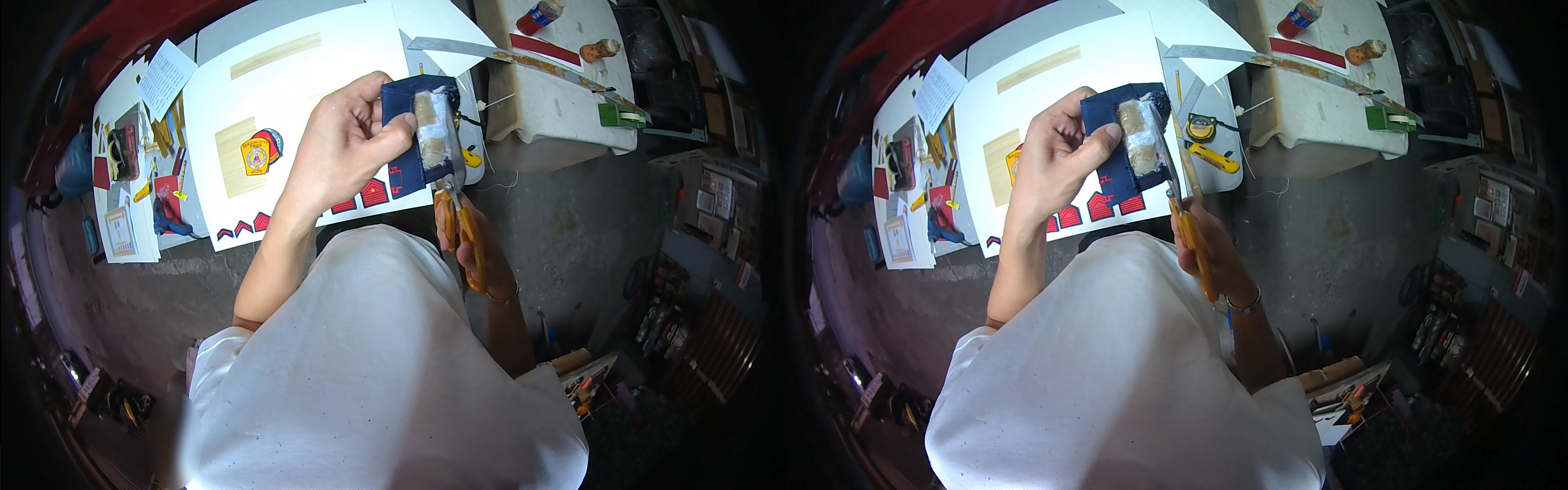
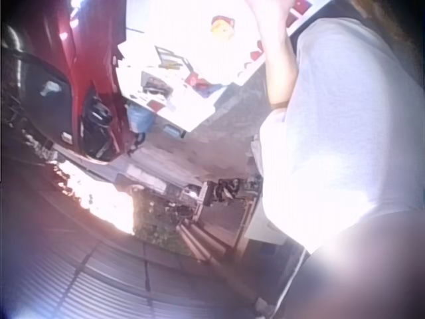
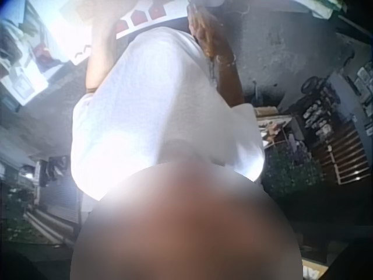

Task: The person cuts a dark blue fabric patch with yellow scissors, applies hot glue with a glue gun, and presses the patch onto a backing. They repeat this process for multiple patches, handling each one individually and placing them on the table.

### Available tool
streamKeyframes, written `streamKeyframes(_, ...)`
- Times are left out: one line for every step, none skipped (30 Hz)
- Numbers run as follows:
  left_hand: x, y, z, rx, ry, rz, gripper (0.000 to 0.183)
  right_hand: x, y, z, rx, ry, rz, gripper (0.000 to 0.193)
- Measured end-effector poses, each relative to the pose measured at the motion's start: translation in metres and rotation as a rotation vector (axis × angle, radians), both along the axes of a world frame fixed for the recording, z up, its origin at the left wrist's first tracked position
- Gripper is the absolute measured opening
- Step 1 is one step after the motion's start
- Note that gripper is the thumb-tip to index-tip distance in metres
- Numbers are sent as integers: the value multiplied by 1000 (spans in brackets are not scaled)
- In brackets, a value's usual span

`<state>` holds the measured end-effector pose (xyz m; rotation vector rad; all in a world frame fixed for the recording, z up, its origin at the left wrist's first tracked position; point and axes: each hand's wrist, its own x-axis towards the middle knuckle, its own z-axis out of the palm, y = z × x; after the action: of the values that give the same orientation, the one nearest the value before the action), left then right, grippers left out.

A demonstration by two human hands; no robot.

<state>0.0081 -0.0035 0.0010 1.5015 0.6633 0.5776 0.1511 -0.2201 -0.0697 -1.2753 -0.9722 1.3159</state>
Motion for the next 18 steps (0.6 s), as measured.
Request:
streamKeyframes(0, 0, 0, -5, 6, -7, 11, -1, -1, 1, 27, 76, 0, 71)
streamKeyframes(0, 0, 0, -4, 7, 6, 11, -3, -1, 2, 65, 157, 3, 72)
streamKeyframes(0, 0, 0, -26, -16, 27, 10, -4, -2, 3, 58, 196, 10, 73)
streamKeyframes(1, 0, -1, -42, -46, 67, 10, -4, -2, 4, 62, 240, 18, 74)
streamKeyframes(1, 1, -1, -57, -75, 107, 10, -5, -3, 6, 67, 283, 25, 75)
streamKeyframes(1, 2, -2, -60, -81, 113, 10, -6, -4, 7, 57, 277, 7, 76)
streamKeyframes(0, 3, -2, -64, -86, 119, 10, -6, -5, 8, 46, 272, -11, 76)
streamKeyframes(-1, 4, -2, -72, -77, 147, 10, -7, -6, 9, 49, 266, -20, 77)
streamKeyframes(-1, 3, -2, -58, -72, 143, 10, -6, -5, 8, 37, 197, -21, 77)
streamKeyframes(-2, 3, -1, -60, -71, 113, 10, -5, -4, 8, 39, 128, -14, 77)
streamKeyframes(-2, 2, -1, -62, -61, 107, 10, -5, -3, 7, 40, 58, -4, 78)
streamKeyframes(-3, 1, -1, -53, -61, 99, 10, -4, -1, 6, 29, 12, -5, 77)
streamKeyframes(-3, 0, 0, -53, -31, 79, 10, -3, -1, 6, 18, -34, -6, 77)
streamKeyframes(-3, -1, 1, -41, -13, 55, 10, -3, 1, 6, 3, -79, -9, 77)
streamKeyframes(-3, -2, 2, -30, 6, 32, 10, -3, 2, 5, 7, -94, -19, 76)
streamKeyframes(-3, -3, 3, -31, 39, 13, 8, -3, 3, 6, 6, -107, -31, 76)
streamKeyframes(-4, -4, 4, -31, 72, -5, 7, -3, 4, 6, 0, -118, -40, 76)
streamKeyframes(-5, -5, 5, -30, 106, -23, 7, -3, 4, 7, -4, -125, -43, 76)
